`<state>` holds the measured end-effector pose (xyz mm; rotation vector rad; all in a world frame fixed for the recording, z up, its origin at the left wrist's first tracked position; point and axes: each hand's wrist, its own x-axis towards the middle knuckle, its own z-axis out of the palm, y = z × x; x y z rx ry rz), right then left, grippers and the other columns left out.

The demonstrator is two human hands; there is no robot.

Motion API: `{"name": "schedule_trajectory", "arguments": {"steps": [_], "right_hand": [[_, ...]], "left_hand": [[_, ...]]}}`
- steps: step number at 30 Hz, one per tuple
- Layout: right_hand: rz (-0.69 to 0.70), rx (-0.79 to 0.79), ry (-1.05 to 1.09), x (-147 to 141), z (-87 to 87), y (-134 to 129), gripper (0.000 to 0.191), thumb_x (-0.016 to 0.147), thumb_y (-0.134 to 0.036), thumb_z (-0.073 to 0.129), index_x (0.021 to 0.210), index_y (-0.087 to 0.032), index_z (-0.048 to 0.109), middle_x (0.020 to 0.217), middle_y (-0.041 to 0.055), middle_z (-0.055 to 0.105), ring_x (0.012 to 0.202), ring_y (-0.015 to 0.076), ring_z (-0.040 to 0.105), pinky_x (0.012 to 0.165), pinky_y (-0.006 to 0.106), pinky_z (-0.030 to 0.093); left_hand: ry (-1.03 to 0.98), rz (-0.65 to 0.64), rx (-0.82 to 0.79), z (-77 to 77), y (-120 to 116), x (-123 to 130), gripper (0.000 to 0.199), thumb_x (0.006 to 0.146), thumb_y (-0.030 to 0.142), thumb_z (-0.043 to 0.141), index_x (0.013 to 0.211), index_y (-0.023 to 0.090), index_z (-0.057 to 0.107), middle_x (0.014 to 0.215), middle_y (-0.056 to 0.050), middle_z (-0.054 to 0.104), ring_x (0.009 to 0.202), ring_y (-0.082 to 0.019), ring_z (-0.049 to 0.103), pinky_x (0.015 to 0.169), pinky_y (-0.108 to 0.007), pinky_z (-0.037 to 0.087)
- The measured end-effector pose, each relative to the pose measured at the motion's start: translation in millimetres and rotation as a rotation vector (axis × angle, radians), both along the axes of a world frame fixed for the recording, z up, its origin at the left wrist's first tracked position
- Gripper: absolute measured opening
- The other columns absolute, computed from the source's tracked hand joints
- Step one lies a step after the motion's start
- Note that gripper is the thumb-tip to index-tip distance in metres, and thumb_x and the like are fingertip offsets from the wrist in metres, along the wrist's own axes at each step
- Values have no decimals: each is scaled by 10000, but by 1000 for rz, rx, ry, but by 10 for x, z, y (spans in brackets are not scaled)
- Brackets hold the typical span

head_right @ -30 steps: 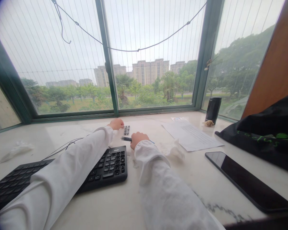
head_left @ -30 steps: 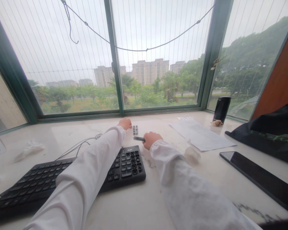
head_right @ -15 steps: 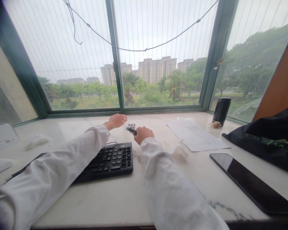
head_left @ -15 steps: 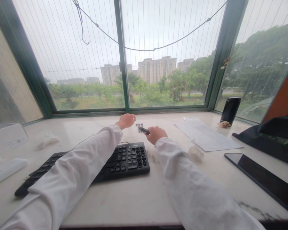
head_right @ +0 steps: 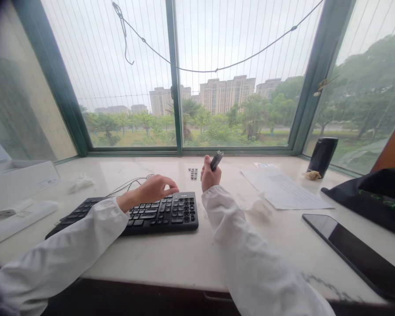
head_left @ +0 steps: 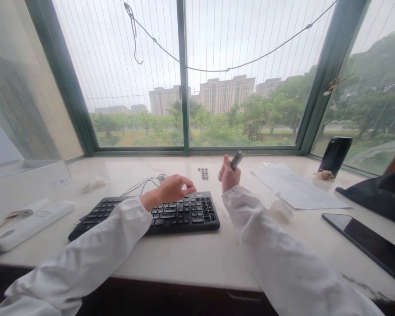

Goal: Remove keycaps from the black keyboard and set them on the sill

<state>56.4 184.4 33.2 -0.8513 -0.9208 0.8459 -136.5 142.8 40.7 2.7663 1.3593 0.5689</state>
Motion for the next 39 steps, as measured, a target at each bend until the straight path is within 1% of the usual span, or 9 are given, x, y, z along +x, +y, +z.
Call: {"name": "schedule_trajectory", "arguments": {"steps": [2, 4, 8, 12, 18, 22, 30, 34, 39], "right_hand": [[50, 31, 210, -118, -18, -39, 473, 765, -574, 548, 568, -229, 293, 396, -112, 250, 324, 56, 208, 327, 201, 172], [95, 21, 280, -232, -74, -84, 474, 762, -528, 582, 563, -226, 277, 391, -120, 221, 323, 44, 167, 313, 192, 143], [148, -62, 272, -410, -221, -182, 470, 770, -469, 602, 551, -221, 267, 383, -123, 203, 320, 35, 152, 299, 181, 130], [175, -143, 216, -516, -292, -270, 459, 790, -440, 585, 547, -221, 264, 368, -121, 204, 306, 36, 155, 286, 179, 137], [117, -147, 123, -564, -294, -319, 452, 797, -452, 585, 556, -223, 278, 365, -118, 232, 296, 37, 183, 280, 179, 167], [85, -147, 111, -555, -296, -313, 442, 805, -438, 583, 553, -222, 290, 361, -116, 243, 293, 39, 195, 278, 179, 177], [140, -150, 113, -569, -340, -305, 469, 778, -455, 618, 556, -218, 280, 355, -122, 245, 295, 33, 193, 279, 171, 176], [123, -131, 83, -582, -360, -303, 457, 743, -467, 651, 558, -213, 319, 364, -118, 274, 297, 35, 220, 281, 176, 193], [89, -97, 117, -592, -376, -304, 467, 748, -498, 627, 546, -218, 312, 362, -114, 261, 296, 37, 211, 280, 187, 187]], "left_hand": [[-46, -3, -9, -99, -59, -31, 265, 889, 424, 509, 884, 277, 730, 887, 11, 714, 763, -132, 617, 678, -220, 414], [-61, -21, -6, -195, -90, -43, 239, 874, 417, 539, 908, 288, 737, 896, 4, 706, 774, -139, 615, 686, -226, 415], [-98, -73, -25, -332, -104, -43, 223, 835, 417, 599, 966, 299, 736, 883, -3, 691, 756, -141, 609, 685, -233, 416], [-188, -108, -78, -399, -84, -35, 204, 841, 384, 596, 945, 292, 746, 848, -4, 685, 748, -136, 601, 683, -228, 424], [-284, -129, -155, -430, -50, -21, 190, 818, 351, 613, 916, 271, 755, 857, -12, 689, 746, -139, 600, 698, -230, 444], [-319, -135, -170, -432, -40, -17, 174, 806, 311, 625, 907, 255, 756, 852, -8, 687, 739, -130, 597, 698, -220, 447], [-337, -137, -176, -446, -46, -12, 185, 803, 287, 614, 912, 241, 756, 875, -19, 694, 749, -135, 602, 717, -222, 459], [-351, -145, -173, -456, -43, -10, 182, 796, 260, 615, 908, 243, 758, 870, -14, 692, 753, -136, 600, 699, -217, 455], [-356, -151, -169, -456, -51, -8, 184, 793, 244, 613, 904, 243, 759, 836, -12, 683, 737, -133, 592, 676, -216, 442]]}}
